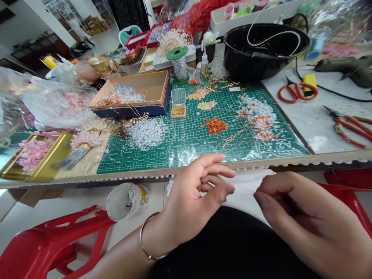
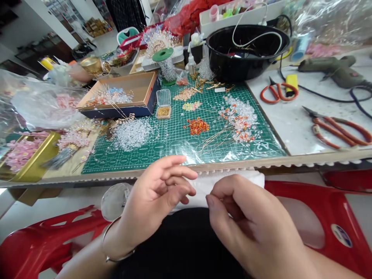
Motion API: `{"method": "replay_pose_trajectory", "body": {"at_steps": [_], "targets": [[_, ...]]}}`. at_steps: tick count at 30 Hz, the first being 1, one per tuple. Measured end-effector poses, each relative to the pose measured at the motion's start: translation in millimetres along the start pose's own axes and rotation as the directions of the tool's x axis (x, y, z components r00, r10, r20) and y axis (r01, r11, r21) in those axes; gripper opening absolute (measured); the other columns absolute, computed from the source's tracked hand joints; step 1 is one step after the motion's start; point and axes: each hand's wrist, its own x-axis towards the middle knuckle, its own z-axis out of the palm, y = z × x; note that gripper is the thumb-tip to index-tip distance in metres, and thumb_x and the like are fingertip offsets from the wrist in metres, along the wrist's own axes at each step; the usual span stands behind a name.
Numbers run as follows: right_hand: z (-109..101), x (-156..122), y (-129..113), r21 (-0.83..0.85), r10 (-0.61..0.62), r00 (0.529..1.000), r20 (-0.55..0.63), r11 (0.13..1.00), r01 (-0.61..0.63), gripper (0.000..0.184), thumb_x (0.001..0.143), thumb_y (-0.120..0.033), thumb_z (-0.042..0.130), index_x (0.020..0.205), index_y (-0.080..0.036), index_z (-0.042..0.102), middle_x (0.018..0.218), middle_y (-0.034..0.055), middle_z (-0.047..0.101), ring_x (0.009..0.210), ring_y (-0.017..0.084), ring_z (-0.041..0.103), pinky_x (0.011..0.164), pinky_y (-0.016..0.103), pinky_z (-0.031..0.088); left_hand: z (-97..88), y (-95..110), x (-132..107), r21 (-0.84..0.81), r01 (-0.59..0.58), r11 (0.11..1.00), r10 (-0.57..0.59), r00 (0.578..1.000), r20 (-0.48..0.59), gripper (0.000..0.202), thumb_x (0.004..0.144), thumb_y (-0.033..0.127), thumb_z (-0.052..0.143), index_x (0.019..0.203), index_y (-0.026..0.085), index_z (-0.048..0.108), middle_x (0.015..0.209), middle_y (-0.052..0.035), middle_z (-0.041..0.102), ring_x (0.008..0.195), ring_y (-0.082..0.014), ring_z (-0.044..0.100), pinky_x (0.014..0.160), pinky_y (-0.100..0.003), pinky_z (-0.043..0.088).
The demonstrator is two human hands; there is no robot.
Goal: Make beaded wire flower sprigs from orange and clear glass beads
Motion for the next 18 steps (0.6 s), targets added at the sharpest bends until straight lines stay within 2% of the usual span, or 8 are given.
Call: {"method": "replay_pose_trajectory", "body": {"at_steps": [2,4,13,18], "targets": [[-1,0,-1,-0.023,-0.027,0.998,-0.052,0.999,0.026,0.009,0.095,-0.023,0.053,0.086,-0.026,0.053,0.056,-0.0058,0.057,0.041,0.012,0.051,0.036,0.021,0.041,0.8,-2,-2,-0.043,0.025,0.999,-0.026,1.000,-0.017,0.038,0.096,0.030,0.063,0.132,0.021,0.054,0.118,-0.0095,0.072,0.088,-0.0160,0.073,0.072,-0.025,0.059],[-1,0,-2,-0.040,-0.054,0.996,-0.067,0.998,0.052,0.008,0.095,-0.022,0.053,0.088,-0.026,0.052,0.055,-0.0061,0.058,0.039,0.012,0.052,0.036,0.021,0.043,1.7,-2,-5,0.012,0.028,1.000,-0.028,1.000,-0.001,0.032,0.098,0.029,0.061,0.128,0.019,0.059,0.116,-0.0098,0.073,0.087,-0.0167,0.074,0.073,-0.026,0.060],[1,6,-6,-0.093,-0.110,0.993,-0.048,0.990,0.105,0.013,0.091,-0.017,0.052,0.081,-0.025,0.051,0.052,-0.0082,0.058,0.037,0.008,0.051,0.036,0.017,0.040,1.5,0,-10,0.198,-0.144,0.970,0.142,0.990,0.020,0.034,0.098,0.020,0.058,0.132,0.022,0.059,0.117,-0.0071,0.075,0.091,-0.0173,0.075,0.090,-0.034,0.061],[2,8,-10,-0.087,-0.095,0.994,-0.055,0.992,0.090,0.014,0.091,-0.017,0.053,0.079,-0.025,0.051,0.053,-0.0080,0.058,0.038,0.008,0.052,0.037,0.016,0.042,0.8,-1,-12,0.257,-0.181,0.949,0.170,0.983,0.066,0.035,0.098,0.021,0.058,0.133,0.023,0.058,0.117,-0.0076,0.075,0.099,-0.0205,0.075,0.092,-0.037,0.060]]}}
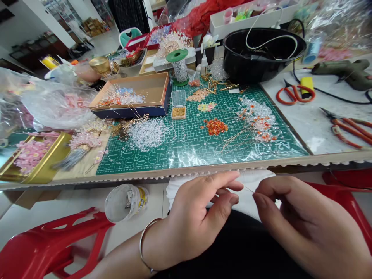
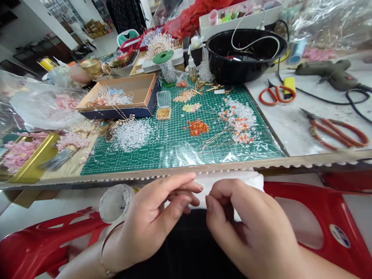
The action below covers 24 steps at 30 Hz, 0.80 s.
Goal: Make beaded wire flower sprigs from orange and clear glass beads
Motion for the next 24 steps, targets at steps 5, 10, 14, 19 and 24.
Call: {"method": "replay_pose_trajectory", "body": {"at_steps": [5,10,14,19,24], "targets": [[1,-4,1,0.015,0.021,1.000,-0.011,1.000,-0.020,0.013,0.091,-0.019,0.055,0.079,-0.025,0.052,0.053,-0.0078,0.057,0.037,0.009,0.050,0.036,0.017,0.041,2.6,4,0,-0.015,0.009,1.000,-0.009,1.000,-0.009,0.033,0.098,0.021,0.058,0.131,0.023,0.060,0.115,-0.0063,0.076,0.099,-0.0197,0.075,0.094,-0.036,0.060],[2,-6,0,0.021,0.034,0.999,-0.008,0.999,-0.034,0.013,0.091,-0.019,0.055,0.080,-0.025,0.053,0.055,-0.0072,0.057,0.039,0.009,0.050,0.037,0.018,0.040,3.2,6,0,-0.029,-0.015,0.999,0.016,1.000,0.011,0.034,0.098,0.020,0.058,0.131,0.022,0.059,0.115,-0.0063,0.076,0.099,-0.0194,0.075,0.091,-0.034,0.060],[2,-5,-2,0.047,0.059,0.998,0.002,0.997,-0.059,0.014,0.090,-0.019,0.055,0.077,-0.025,0.054,0.053,-0.0064,0.056,0.039,0.010,0.050,0.036,0.018,0.041,0.5,3,0,0.021,-0.008,1.000,0.008,1.000,0.011,0.032,0.099,0.021,0.057,0.131,0.023,0.059,0.114,-0.0056,0.076,0.097,-0.0187,0.075,0.088,-0.033,0.060],[3,-5,-1,0.082,0.087,0.996,0.030,0.993,-0.090,0.015,0.091,-0.020,0.055,0.076,-0.025,0.054,0.054,-0.0069,0.054,0.039,0.009,0.050,0.035,0.017,0.042,-5.7,-1,7,0.196,-0.167,0.966,0.184,0.980,-0.072,0.029,0.092,0.016,0.066,0.120,0.021,0.064,0.114,-0.0059,0.074,0.100,-0.0167,0.071,0.083,-0.027,0.058],[6,-8,1,0.146,0.112,0.990,0.087,0.982,-0.124,0.017,0.091,-0.019,0.054,0.076,-0.024,0.055,0.056,-0.0062,0.054,0.042,0.010,0.051,0.037,0.017,0.044,-8.6,1,14,0.391,-0.321,0.863,0.350,0.937,-0.005,0.017,0.090,0.015,0.068,0.106,0.019,0.069,0.117,-0.0080,0.068,0.104,-0.0155,0.067,0.090,-0.028,0.054]]}}
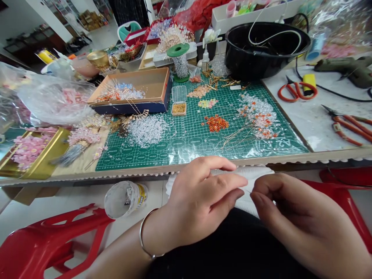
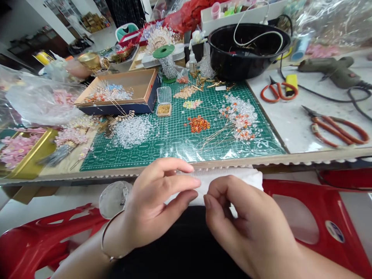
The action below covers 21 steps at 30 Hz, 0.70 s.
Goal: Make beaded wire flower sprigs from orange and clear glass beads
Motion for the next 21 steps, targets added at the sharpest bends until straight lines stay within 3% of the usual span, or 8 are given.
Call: {"method": "replay_pose_trajectory", "body": {"at_steps": [3,6,10,16,19,21], "targets": [[-1,1,-1,0.036,0.054,0.998,0.040,0.998,-0.055,0.018,0.092,-0.021,0.054,0.074,-0.024,0.056,0.057,-0.0051,0.054,0.044,0.011,0.051,0.037,0.019,0.044,-0.5,-1,3,0.045,-0.049,0.998,0.048,0.998,0.031,0.011,0.092,0.013,0.063,0.097,0.020,0.069,0.120,-0.0080,0.066,0.106,-0.0167,0.065,0.084,-0.029,0.055],[-6,3,0,0.081,0.120,0.990,0.078,0.989,-0.126,0.020,0.092,-0.025,0.055,0.071,-0.024,0.056,0.058,-0.0039,0.053,0.045,0.012,0.051,0.038,0.020,0.043,-4.2,-3,5,0.093,-0.053,0.994,0.055,0.998,-0.021,0.010,0.091,0.012,0.064,0.092,0.021,0.069,0.118,-0.0066,0.067,0.106,-0.0177,0.064,0.086,-0.031,0.055],[-18,4,11,0.203,0.193,0.962,0.193,0.951,-0.231,0.025,0.097,-0.031,0.055,0.073,-0.025,0.056,0.057,-0.0040,0.049,0.046,0.012,0.045,0.039,0.020,0.040,-16.4,-8,3,0.152,0.036,0.988,-0.027,0.998,-0.063,0.011,0.090,0.012,0.065,0.089,0.021,0.071,0.118,-0.0065,0.066,0.103,-0.0188,0.064,0.090,-0.034,0.054],[-29,6,36,0.312,0.312,0.868,0.386,0.841,-0.441,0.030,0.100,-0.040,0.052,0.074,-0.025,0.058,0.059,-0.0038,0.043,0.047,0.011,0.037,0.039,0.021,0.034,-33.1,-16,-9,0.227,0.181,0.957,-0.164,0.982,-0.093,0.013,0.090,0.012,0.063,0.087,0.023,0.070,0.116,-0.0053,0.066,0.099,-0.0187,0.064,0.086,-0.034,0.056],[-31,8,42,0.327,0.332,0.844,0.422,0.812,-0.483,0.030,0.098,-0.044,0.055,0.075,-0.024,0.059,0.061,-0.0035,0.042,0.049,0.011,0.035,0.040,0.021,0.033,-37.0,-18,-14,0.218,0.221,0.951,-0.205,0.974,-0.094,0.013,0.090,0.012,0.064,0.088,0.023,0.071,0.115,-0.0047,0.066,0.094,-0.0177,0.064,0.082,-0.032,0.058],[-32,10,42,0.319,0.325,0.853,0.407,0.825,-0.467,0.030,0.098,-0.044,0.056,0.075,-0.024,0.059,0.063,-0.0032,0.043,0.052,0.011,0.036,0.042,0.021,0.034,-38.0,-17,-15,0.213,0.227,0.950,-0.212,0.973,-0.088,0.014,0.089,0.011,0.065,0.088,0.023,0.070,0.114,-0.0040,0.066,0.094,-0.0171,0.064,0.085,-0.032,0.058]]}}
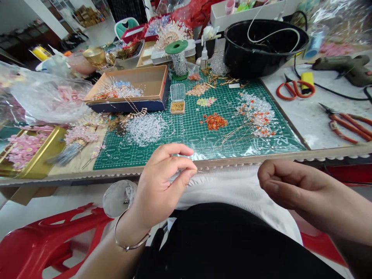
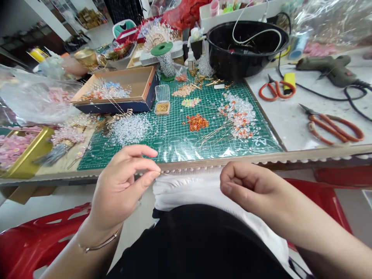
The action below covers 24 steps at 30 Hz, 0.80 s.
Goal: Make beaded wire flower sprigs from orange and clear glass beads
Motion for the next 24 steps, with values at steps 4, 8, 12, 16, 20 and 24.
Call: {"method": "replay_pose_trajectory", "body": {"at_steps": [4,8,12,16,20,24], "targets": [[-2,2,2,-0.010,-0.037,0.999,-0.016,0.999,0.037,0.032,0.098,-0.044,0.055,0.073,-0.024,0.059,0.063,-0.0032,0.042,0.053,0.011,0.035,0.044,0.022,0.033,1.9,3,-2,-0.035,0.014,0.999,-0.014,1.000,0.012,0.015,0.089,0.009,0.064,0.088,0.023,0.069,0.109,-0.0029,0.066,0.099,-0.0176,0.065,0.094,-0.035,0.055],[-6,1,11,0.117,0.055,0.998,0.044,0.991,-0.060,0.035,0.098,-0.047,0.053,0.073,-0.023,0.059,0.060,-0.0038,0.038,0.050,0.011,0.029,0.042,0.025,0.026,5.5,4,-5,-0.051,-0.018,0.999,0.018,1.000,0.003,0.012,0.091,0.011,0.063,0.090,0.022,0.068,0.106,-0.0031,0.067,0.099,-0.0170,0.065,0.094,-0.034,0.054],[-6,1,20,0.199,0.145,0.988,0.043,0.968,-0.151,0.037,0.093,-0.053,0.061,0.074,-0.023,0.053,0.058,-0.0075,0.032,0.051,0.010,0.022,0.044,0.025,0.020,-6.4,4,-5,0.046,-0.054,0.997,0.049,0.992,0.116,0.010,0.094,0.017,0.062,0.100,0.023,0.067,0.116,-0.0033,0.067,0.109,-0.0174,0.064,0.098,-0.034,0.051],[3,5,17,-0.115,0.075,0.997,-0.006,0.991,-0.075,0.034,0.096,-0.048,0.056,0.074,-0.021,0.054,0.064,-0.0046,0.039,0.057,0.012,0.033,0.050,0.025,0.028,-19.6,20,2,0.264,-0.042,0.963,0.006,0.991,0.135,0.033,0.096,0.020,0.060,0.128,0.024,0.057,0.140,-0.0052,0.058,0.131,-0.0209,0.053,0.113,-0.040,0.041],[22,8,4,-0.225,0.011,1.000,-0.001,0.974,-0.011,0.025,0.092,-0.037,0.058,0.072,-0.023,0.052,0.062,-0.0052,0.040,0.057,0.013,0.036,0.049,0.024,0.030,1.8,45,9,0.138,-0.198,0.970,0.133,0.917,0.375,0.021,0.099,0.014,0.048,0.117,0.021,0.057,0.121,-0.0061,0.068,0.115,-0.0212,0.063,0.106,-0.041,0.046],[35,0,-9,-0.300,-0.089,0.995,-0.042,0.951,0.073,0.020,0.088,-0.028,0.055,0.070,-0.024,0.049,0.060,-0.0052,0.043,0.054,0.012,0.040,0.045,0.022,0.033,27.4,52,15,0.027,-0.029,0.999,0.009,0.840,0.542,0.013,0.100,0.019,0.043,0.097,0.020,0.056,0.089,-0.0034,0.068,0.080,-0.0185,0.064,0.071,-0.032,0.049]]}}
